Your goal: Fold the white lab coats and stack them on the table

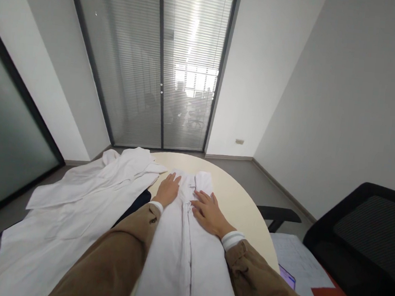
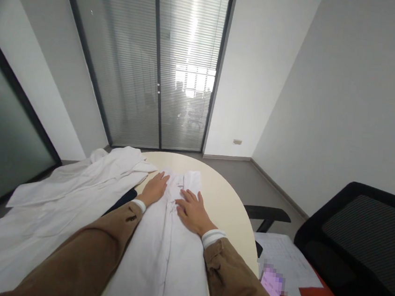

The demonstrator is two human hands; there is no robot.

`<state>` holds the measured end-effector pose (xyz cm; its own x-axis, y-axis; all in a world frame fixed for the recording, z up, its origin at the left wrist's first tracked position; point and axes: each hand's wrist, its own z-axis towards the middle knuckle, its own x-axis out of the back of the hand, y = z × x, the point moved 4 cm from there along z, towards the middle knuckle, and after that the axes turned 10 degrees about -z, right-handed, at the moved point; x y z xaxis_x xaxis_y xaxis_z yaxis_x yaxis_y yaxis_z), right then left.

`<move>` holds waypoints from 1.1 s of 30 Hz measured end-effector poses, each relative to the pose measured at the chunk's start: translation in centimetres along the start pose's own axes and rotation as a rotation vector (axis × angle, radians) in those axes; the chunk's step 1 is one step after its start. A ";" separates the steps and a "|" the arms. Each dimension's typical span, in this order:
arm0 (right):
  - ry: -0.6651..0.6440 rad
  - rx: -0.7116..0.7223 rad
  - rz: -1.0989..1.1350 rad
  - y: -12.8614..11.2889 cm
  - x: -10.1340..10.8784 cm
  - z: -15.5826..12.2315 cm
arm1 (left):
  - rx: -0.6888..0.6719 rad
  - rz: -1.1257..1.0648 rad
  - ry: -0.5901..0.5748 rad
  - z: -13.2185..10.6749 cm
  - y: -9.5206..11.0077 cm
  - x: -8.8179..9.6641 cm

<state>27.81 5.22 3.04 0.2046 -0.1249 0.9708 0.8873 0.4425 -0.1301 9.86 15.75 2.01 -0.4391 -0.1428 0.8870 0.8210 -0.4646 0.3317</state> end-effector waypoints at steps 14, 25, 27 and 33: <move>0.166 0.080 0.104 0.5 0.3 0.1 | -0.379 -0.137 -0.171 -3.9 4.2 2.6; -0.096 -0.134 -0.037 1.3 -1.7 -0.5 | -0.159 -0.083 -0.281 -10.2 8.0 2.3; -0.114 -0.143 -0.041 1.4 -1.7 -0.6 | -0.281 -0.152 -0.321 -12.9 9.7 3.5; -0.098 -0.138 -0.022 1.3 -1.5 -0.8 | -0.694 -0.418 -0.546 -19.5 13.2 6.9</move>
<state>28.96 5.23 1.29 0.1494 -0.0433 0.9878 0.9408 0.3137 -0.1286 10.53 -8.46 6.28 -0.2729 0.4939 0.8256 0.1633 -0.8219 0.5457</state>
